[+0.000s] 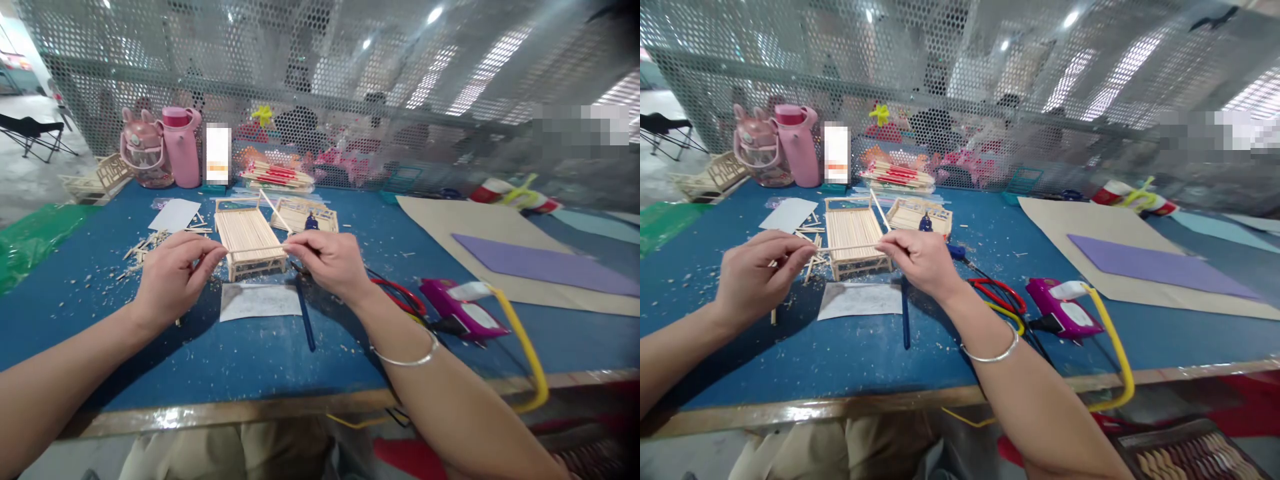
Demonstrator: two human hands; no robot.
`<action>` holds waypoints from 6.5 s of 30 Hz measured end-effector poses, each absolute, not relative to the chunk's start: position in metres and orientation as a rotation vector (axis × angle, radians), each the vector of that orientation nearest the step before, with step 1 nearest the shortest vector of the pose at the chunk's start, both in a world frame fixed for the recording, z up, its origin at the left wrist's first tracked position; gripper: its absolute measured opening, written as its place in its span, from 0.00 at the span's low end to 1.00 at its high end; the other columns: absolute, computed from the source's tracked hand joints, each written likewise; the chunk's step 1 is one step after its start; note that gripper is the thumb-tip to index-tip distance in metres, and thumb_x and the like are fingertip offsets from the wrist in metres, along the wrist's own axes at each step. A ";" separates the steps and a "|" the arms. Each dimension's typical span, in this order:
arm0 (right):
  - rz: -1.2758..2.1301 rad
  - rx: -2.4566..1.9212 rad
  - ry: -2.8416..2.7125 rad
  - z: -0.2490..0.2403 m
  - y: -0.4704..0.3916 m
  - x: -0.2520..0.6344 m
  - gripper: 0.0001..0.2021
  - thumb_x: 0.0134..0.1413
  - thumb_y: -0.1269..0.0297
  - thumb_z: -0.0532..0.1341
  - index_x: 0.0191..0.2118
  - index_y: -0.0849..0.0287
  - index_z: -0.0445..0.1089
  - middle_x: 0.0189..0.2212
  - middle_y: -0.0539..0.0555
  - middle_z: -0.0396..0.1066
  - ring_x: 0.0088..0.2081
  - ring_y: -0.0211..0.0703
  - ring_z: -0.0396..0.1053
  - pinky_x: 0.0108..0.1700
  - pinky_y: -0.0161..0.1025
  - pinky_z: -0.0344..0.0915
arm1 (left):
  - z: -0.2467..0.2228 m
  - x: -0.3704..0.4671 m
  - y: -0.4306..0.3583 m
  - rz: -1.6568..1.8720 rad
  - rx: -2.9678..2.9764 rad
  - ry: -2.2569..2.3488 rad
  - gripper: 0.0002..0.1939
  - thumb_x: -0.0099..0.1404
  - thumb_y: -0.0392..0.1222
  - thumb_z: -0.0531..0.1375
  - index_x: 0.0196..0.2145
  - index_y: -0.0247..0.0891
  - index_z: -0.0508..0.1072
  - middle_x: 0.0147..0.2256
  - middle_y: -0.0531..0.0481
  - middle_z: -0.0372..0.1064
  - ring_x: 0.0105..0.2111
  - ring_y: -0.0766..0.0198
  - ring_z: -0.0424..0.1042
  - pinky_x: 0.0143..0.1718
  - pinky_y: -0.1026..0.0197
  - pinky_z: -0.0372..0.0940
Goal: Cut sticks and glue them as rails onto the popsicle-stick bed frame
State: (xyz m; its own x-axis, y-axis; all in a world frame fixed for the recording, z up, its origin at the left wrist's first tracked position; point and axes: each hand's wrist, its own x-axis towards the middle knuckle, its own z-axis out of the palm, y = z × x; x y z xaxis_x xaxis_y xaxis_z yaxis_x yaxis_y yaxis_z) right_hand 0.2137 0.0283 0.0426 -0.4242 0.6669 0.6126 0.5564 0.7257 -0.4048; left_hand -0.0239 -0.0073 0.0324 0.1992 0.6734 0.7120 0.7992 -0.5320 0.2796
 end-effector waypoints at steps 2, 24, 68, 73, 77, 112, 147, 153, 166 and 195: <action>0.136 -0.998 -1.997 0.046 0.031 0.220 0.10 0.57 0.59 0.56 0.28 0.56 0.69 0.23 0.49 0.69 0.26 0.37 0.65 0.30 0.36 0.60 | 0.034 -0.025 -0.007 -1.285 -2.261 -1.470 0.13 0.65 0.44 0.53 0.29 0.40 0.74 0.29 0.49 0.75 0.30 0.62 0.71 0.30 0.61 0.64; 0.766 -1.021 -1.733 0.021 0.047 0.202 0.12 0.53 0.54 0.56 0.36 0.58 0.59 0.26 0.48 0.60 0.26 0.34 0.58 0.28 0.34 0.58 | 0.018 -0.016 0.006 -1.206 -2.340 -1.633 0.13 0.64 0.47 0.54 0.31 0.41 0.76 0.32 0.50 0.77 0.31 0.63 0.73 0.33 0.62 0.65; 1.248 -0.954 -1.601 0.018 0.057 0.212 0.10 0.41 0.60 0.64 0.31 0.59 0.70 0.21 0.46 0.66 0.23 0.32 0.61 0.29 0.35 0.60 | 0.025 -0.009 0.010 -1.316 -2.366 -1.876 0.13 0.60 0.48 0.56 0.30 0.41 0.78 0.28 0.51 0.77 0.26 0.62 0.72 0.30 0.62 0.64; 1.222 -0.935 -1.609 0.016 0.058 0.211 0.09 0.43 0.59 0.64 0.29 0.58 0.68 0.20 0.45 0.64 0.22 0.31 0.60 0.28 0.35 0.58 | 0.024 -0.009 0.010 -1.339 -2.373 -1.885 0.13 0.60 0.48 0.56 0.30 0.40 0.78 0.28 0.51 0.77 0.25 0.62 0.72 0.31 0.62 0.65; 1.217 -0.947 -1.618 0.017 0.058 0.211 0.08 0.43 0.60 0.63 0.29 0.58 0.68 0.20 0.46 0.64 0.22 0.31 0.60 0.28 0.35 0.58 | 0.024 -0.007 0.010 -1.405 -2.386 -1.952 0.13 0.59 0.48 0.56 0.30 0.39 0.78 0.27 0.51 0.76 0.25 0.62 0.71 0.30 0.61 0.64; 1.251 -0.963 -1.527 0.016 0.057 0.209 0.08 0.40 0.60 0.64 0.27 0.58 0.67 0.21 0.46 0.64 0.22 0.31 0.59 0.26 0.34 0.58 | 0.016 -0.012 0.010 -1.680 -2.448 -2.189 0.15 0.58 0.52 0.57 0.33 0.39 0.77 0.30 0.49 0.76 0.25 0.64 0.69 0.23 0.64 0.60; 1.148 -1.025 -1.580 0.023 0.054 0.207 0.10 0.40 0.57 0.61 0.28 0.58 0.67 0.20 0.45 0.59 0.21 0.31 0.51 0.26 0.35 0.49 | 0.018 -0.012 0.012 -1.777 -2.470 -2.259 0.16 0.56 0.53 0.58 0.30 0.37 0.76 0.22 0.52 0.70 0.18 0.69 0.60 0.21 0.65 0.57; 1.124 -1.015 -1.579 0.021 0.055 0.208 0.11 0.40 0.56 0.63 0.27 0.58 0.68 0.21 0.45 0.61 0.22 0.32 0.53 0.28 0.35 0.53 | 0.017 -0.012 0.013 -1.823 -2.480 -2.267 0.15 0.55 0.52 0.59 0.31 0.37 0.76 0.23 0.51 0.70 0.19 0.69 0.62 0.20 0.66 0.58; 1.077 -1.002 -1.600 0.016 0.058 0.208 0.12 0.42 0.54 0.64 0.27 0.58 0.67 0.22 0.46 0.61 0.25 0.33 0.55 0.32 0.35 0.55 | 0.013 -0.008 0.009 -1.672 -2.508 -1.786 0.13 0.61 0.47 0.54 0.32 0.37 0.75 0.35 0.46 0.74 0.37 0.61 0.71 0.32 0.63 0.65; -0.020 -2.037 -2.026 0.044 0.073 0.265 0.20 0.47 0.73 0.55 0.49 0.62 0.63 0.49 0.63 0.63 0.49 0.53 0.62 0.46 0.45 0.59 | 0.037 -0.034 0.021 -1.547 -2.145 -1.950 0.13 0.66 0.45 0.45 0.33 0.39 0.65 0.22 0.54 0.62 0.22 0.64 0.61 0.24 0.62 0.54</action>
